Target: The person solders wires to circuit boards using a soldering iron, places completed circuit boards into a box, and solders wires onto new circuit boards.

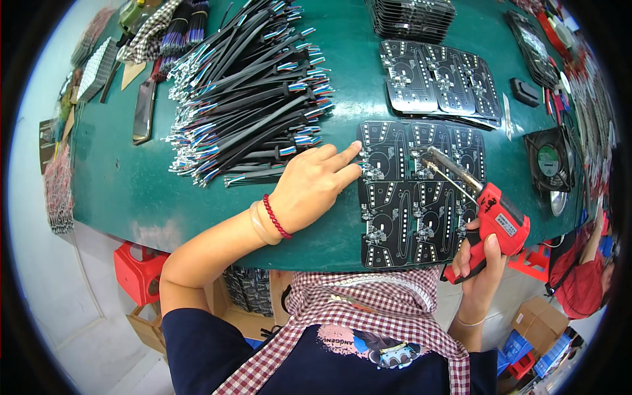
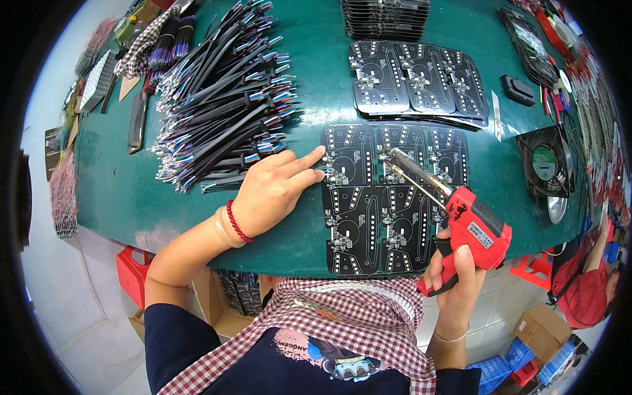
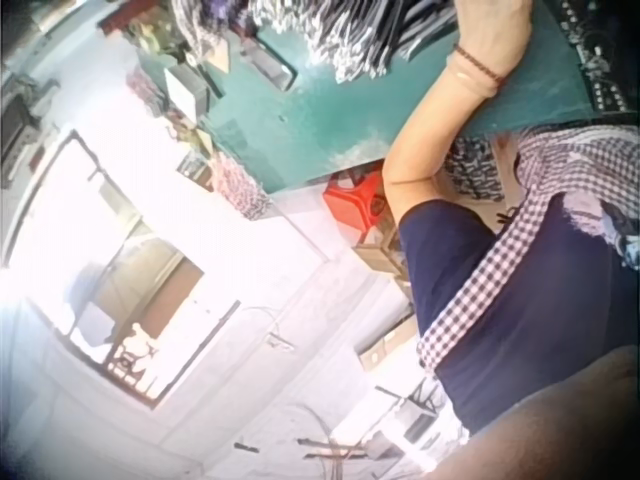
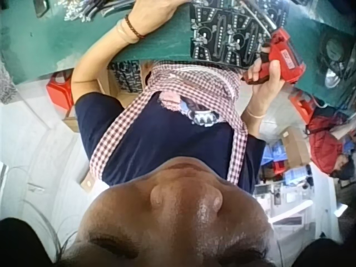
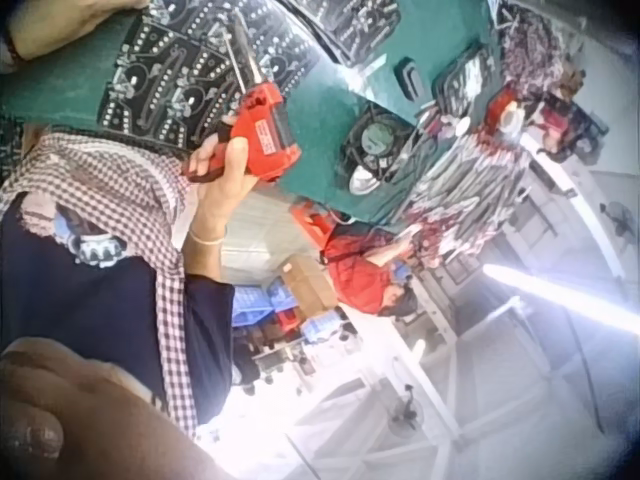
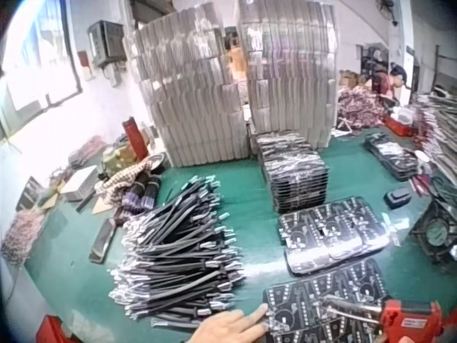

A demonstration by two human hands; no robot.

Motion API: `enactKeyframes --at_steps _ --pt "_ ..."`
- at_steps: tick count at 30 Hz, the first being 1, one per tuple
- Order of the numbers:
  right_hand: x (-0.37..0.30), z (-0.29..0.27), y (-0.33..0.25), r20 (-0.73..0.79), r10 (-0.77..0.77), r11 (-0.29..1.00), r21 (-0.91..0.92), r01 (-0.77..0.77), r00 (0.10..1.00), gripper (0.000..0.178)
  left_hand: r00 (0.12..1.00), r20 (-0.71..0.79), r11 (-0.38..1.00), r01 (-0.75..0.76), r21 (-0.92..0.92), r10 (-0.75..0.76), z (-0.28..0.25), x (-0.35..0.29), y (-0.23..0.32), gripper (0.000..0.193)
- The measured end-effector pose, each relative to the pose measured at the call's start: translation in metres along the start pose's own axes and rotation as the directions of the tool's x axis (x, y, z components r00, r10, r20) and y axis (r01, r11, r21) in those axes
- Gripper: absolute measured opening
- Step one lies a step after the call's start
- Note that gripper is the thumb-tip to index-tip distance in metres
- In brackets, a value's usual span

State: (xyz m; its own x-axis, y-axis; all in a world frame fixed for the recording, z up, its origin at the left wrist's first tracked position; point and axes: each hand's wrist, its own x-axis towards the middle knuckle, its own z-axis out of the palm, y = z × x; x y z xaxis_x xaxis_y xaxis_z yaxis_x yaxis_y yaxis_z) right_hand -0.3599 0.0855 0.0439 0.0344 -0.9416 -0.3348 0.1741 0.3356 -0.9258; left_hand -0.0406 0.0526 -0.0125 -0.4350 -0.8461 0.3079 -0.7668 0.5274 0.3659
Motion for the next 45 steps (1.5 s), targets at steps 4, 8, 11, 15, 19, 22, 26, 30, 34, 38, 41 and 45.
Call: enactKeyframes --at_steps 4,8,11,15,19,22,26,30,34,38,41,45 --pt "0.000 -0.012 0.006 0.019 -0.016 1.000 0.003 0.016 1.000 0.043 1.000 0.006 1.000 0.019 -0.008 -0.019 -0.001 -0.002 0.004 0.019" --pt "0.015 -0.029 0.016 0.093 -0.216 0.973 -0.059 0.222 0.972 0.044 0.998 -0.051 1.000 0.028 -0.004 -0.028 0.004 -0.010 0.012 0.020" --pt "0.019 -0.040 0.024 0.180 -0.159 0.981 0.139 0.135 0.971 0.045 0.995 -0.093 0.998 0.042 0.055 -0.037 0.008 -0.017 0.018 0.017" --pt "0.015 -0.048 0.032 0.180 -0.121 0.971 0.226 0.079 0.976 0.046 0.994 -0.061 0.994 0.093 0.055 -0.090 0.003 -0.021 0.030 0.023" --pt "0.012 -0.050 0.034 0.165 -0.098 0.968 0.246 0.055 0.982 0.052 0.983 -0.148 0.985 0.128 0.115 -0.110 -0.020 -0.017 0.023 0.029" --pt "0.014 -0.049 0.035 0.162 -0.108 0.967 0.247 0.066 0.981 0.052 0.885 -0.400 0.952 0.294 0.081 -0.239 -0.033 -0.004 -0.007 0.027" --pt "0.013 -0.056 0.032 0.161 -0.126 0.965 0.249 0.083 0.979 0.051 0.893 -0.231 0.891 0.426 0.157 -0.387 -0.034 0.012 -0.029 0.022" --pt "0.002 -0.072 0.020 0.120 -0.178 0.956 0.258 0.142 0.977 0.051 0.780 -0.555 0.956 0.266 -0.121 -0.287 -0.061 0.023 -0.019 0.022" --pt "-0.003 -0.080 0.009 0.023 -0.157 0.964 0.220 0.148 0.987 0.051 0.876 -0.477 0.991 0.116 0.066 -0.071 -0.062 0.038 0.014 0.030" --pt "-0.002 -0.075 0.002 0.067 -0.127 0.983 0.144 0.117 0.990 0.046 0.988 -0.144 0.984 -0.083 -0.160 0.060 -0.001 0.051 0.048 0.030" --pt "-0.008 -0.069 0.000 0.077 -0.051 0.993 0.107 0.042 0.996 0.043 0.997 -0.078 0.969 0.003 -0.247 -0.023 0.028 0.050 0.048 0.026" --pt "-0.007 -0.064 0.003 0.117 -0.016 0.996 0.083 0.006 0.993 0.038 0.998 -0.050 0.985 -0.033 -0.169 0.025 0.039 0.048 0.039 0.029"
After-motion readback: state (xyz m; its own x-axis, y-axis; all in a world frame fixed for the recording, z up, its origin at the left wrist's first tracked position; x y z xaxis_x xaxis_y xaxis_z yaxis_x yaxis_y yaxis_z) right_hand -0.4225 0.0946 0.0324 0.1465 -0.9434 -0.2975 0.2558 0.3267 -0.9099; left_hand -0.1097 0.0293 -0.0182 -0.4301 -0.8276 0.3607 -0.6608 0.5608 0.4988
